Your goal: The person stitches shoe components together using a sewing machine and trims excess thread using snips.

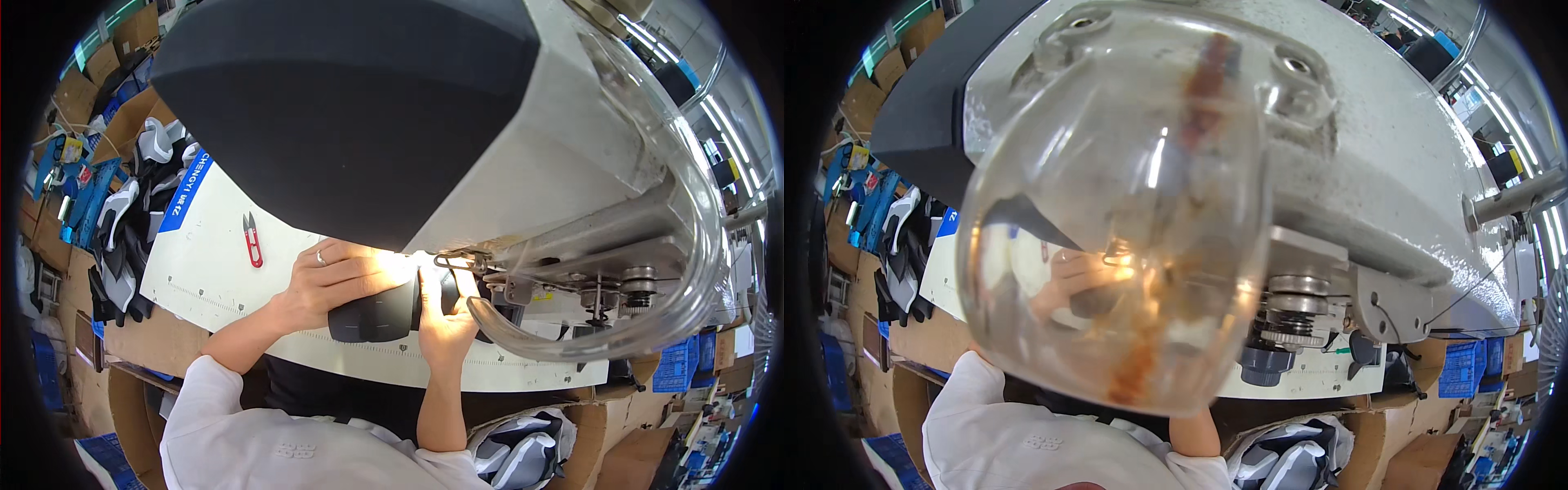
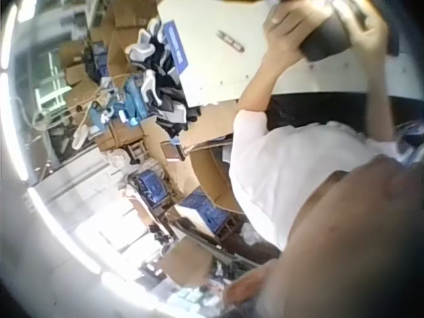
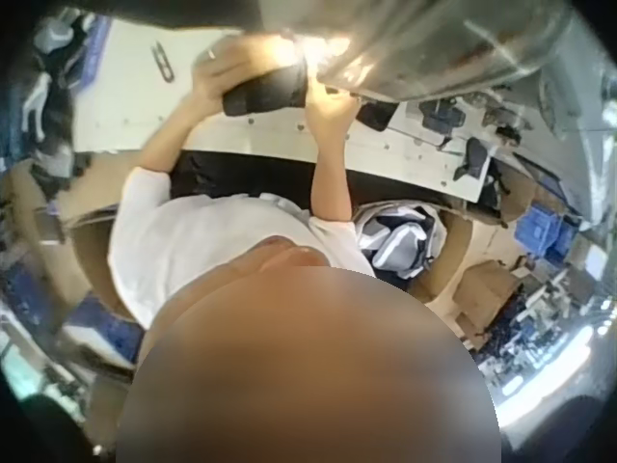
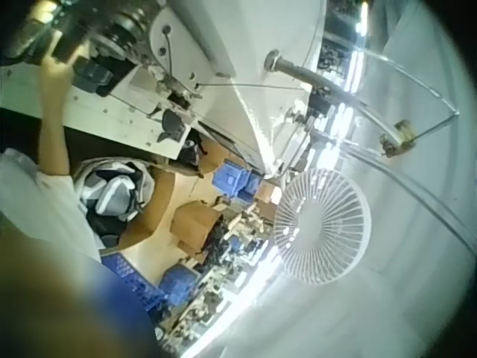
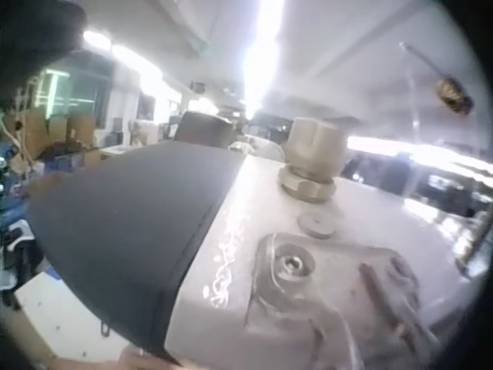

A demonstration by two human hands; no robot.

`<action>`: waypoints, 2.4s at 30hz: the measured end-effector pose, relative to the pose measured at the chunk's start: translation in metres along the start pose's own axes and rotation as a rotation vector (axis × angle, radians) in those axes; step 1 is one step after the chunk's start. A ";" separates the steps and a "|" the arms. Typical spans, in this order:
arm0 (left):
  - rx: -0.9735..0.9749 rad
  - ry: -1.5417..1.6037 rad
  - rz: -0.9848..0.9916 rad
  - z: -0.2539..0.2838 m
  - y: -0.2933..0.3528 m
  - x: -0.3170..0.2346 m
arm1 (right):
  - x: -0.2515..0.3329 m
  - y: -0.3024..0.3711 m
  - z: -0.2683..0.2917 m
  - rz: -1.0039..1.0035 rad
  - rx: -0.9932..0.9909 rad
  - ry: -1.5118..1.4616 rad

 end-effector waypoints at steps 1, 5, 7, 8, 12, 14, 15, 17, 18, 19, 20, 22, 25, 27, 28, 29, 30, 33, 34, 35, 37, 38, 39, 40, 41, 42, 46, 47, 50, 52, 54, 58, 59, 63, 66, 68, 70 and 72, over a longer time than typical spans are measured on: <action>0.011 -0.001 0.006 -0.001 0.001 0.003 | -0.002 0.001 0.000 -0.017 -0.006 -0.021; 0.026 -0.034 0.010 -0.003 0.000 0.009 | -0.006 0.004 0.005 -0.125 0.027 0.072; 0.007 -0.047 -0.016 -0.006 0.005 0.015 | -0.011 0.005 0.001 -0.033 -0.011 -0.005; -0.004 -0.069 -0.042 -0.008 0.006 0.015 | -0.010 0.004 0.002 -0.061 0.009 -0.034; 0.007 -0.077 -0.115 0.001 0.008 0.005 | -0.011 0.008 0.000 -0.176 -0.003 -0.062; 0.006 -0.039 -0.072 0.001 0.011 0.004 | -0.002 0.004 -0.003 -0.065 -0.032 0.034; 0.011 0.001 -0.036 0.001 0.011 0.004 | -0.003 0.004 -0.004 -0.061 -0.026 0.034; 0.019 0.021 -0.009 -0.001 0.012 0.006 | -0.006 0.003 -0.004 -0.021 -0.042 -0.014; 0.035 0.041 0.016 -0.002 0.013 0.008 | -0.003 0.003 -0.005 -0.022 -0.038 -0.018; 0.052 0.060 0.041 -0.002 0.014 0.011 | 0.002 0.002 -0.005 -0.086 -0.028 -0.032; 0.070 0.079 0.066 -0.001 0.014 0.014 | 0.004 0.002 -0.006 -0.151 -0.018 -0.047; 0.097 0.092 0.092 0.002 0.011 0.014 | 0.003 0.001 -0.004 -0.140 -0.012 -0.029; -0.042 -0.041 -0.077 0.000 0.004 0.008 | -0.003 0.002 -0.003 -0.139 -0.025 -0.004; -0.002 -0.050 -0.049 -0.002 0.006 0.009 | 0.000 0.001 0.002 -0.179 -0.007 0.077; 0.029 -0.051 -0.021 -0.003 0.006 0.010 | -0.001 0.000 0.003 -0.181 -0.003 0.068; 0.048 -0.079 -0.021 -0.004 0.005 0.011 | -0.004 0.000 0.003 -0.157 -0.017 0.030; 0.051 -0.088 -0.019 -0.005 0.005 0.013 | -0.005 -0.001 0.002 -0.132 -0.030 -0.008; 0.052 -0.120 -0.037 -0.006 0.009 0.018 | 0.002 -0.002 0.000 -0.175 -0.015 -0.048; 0.050 -0.116 -0.036 -0.006 0.010 0.019 | 0.002 -0.002 0.001 -0.204 -0.013 -0.062; 0.068 -0.098 -0.019 -0.005 0.008 0.021 | 0.000 -0.001 0.000 -0.204 -0.014 -0.056; 0.077 -0.079 0.000 -0.005 0.007 0.026 | -0.005 0.000 0.000 -0.155 -0.027 -0.075; 0.081 -0.089 -0.011 -0.005 0.011 0.031 | -0.004 0.001 -0.001 -0.151 -0.024 -0.070; 0.085 -0.098 -0.022 -0.006 0.014 0.035 | -0.003 0.001 -0.002 -0.164 -0.022 -0.084; 0.081 -0.096 -0.022 -0.007 0.014 0.036 | -0.002 0.002 -0.003 -0.177 -0.020 -0.100; 0.059 -0.107 -0.029 -0.008 0.013 0.036 | -0.004 0.002 -0.002 -0.168 -0.008 -0.093; 0.043 -0.119 -0.037 -0.006 0.014 0.037 | -0.004 0.002 -0.003 -0.169 -0.008 -0.096; 0.122 -0.148 -0.011 -0.006 0.013 0.034 | -0.001 -0.003 -0.005 -0.208 -0.031 -0.270; 0.107 -0.140 0.003 -0.004 0.010 0.029 | -0.002 -0.003 -0.005 -0.193 -0.021 -0.273; 0.023 -0.093 -0.022 -0.007 0.003 0.017 | -0.001 -0.004 -0.005 -0.198 -0.006 -0.258; -0.083 -0.106 -0.049 -0.009 0.004 0.012 | -0.004 -0.004 -0.004 -0.190 -0.006 -0.269; -0.076 -0.101 -0.046 -0.009 0.003 0.008 | -0.003 0.003 -0.002 -0.407 -0.095 -0.413; -0.124 -0.131 -0.091 -0.007 -0.001 0.006 | 0.001 -0.004 -0.006 -0.188 -0.007 -0.199; -0.121 -0.129 -0.091 -0.007 -0.001 0.007 | -0.001 -0.004 -0.006 -0.159 -0.030 -0.215; -0.070 -0.246 -0.147 -0.010 -0.001 0.013 | -0.002 -0.003 -0.004 -0.193 -0.043 -0.250; -0.033 -0.185 -0.128 -0.011 0.004 0.024 | 0.001 -0.004 -0.005 -0.213 -0.044 -0.264; -0.029 -0.146 -0.112 -0.011 0.002 0.029 | -0.001 -0.003 -0.004 -0.208 -0.039 -0.252; -0.022 -0.109 -0.094 -0.009 0.003 0.029 | -0.001 -0.002 -0.004 -0.206 -0.032 -0.242; 0.014 -0.122 -0.085 -0.007 0.002 0.028 | 0.003 -0.004 -0.005 -0.167 -0.021 -0.221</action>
Point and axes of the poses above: each hand's wrist, its own y-axis away from the middle knuckle, its own z-axis out of the back of the hand, x = y × z, the point moved 2 cm from there along -y, towards the middle knuckle, and after that the axes turned 8 degrees about z, right-handed, at the moved point
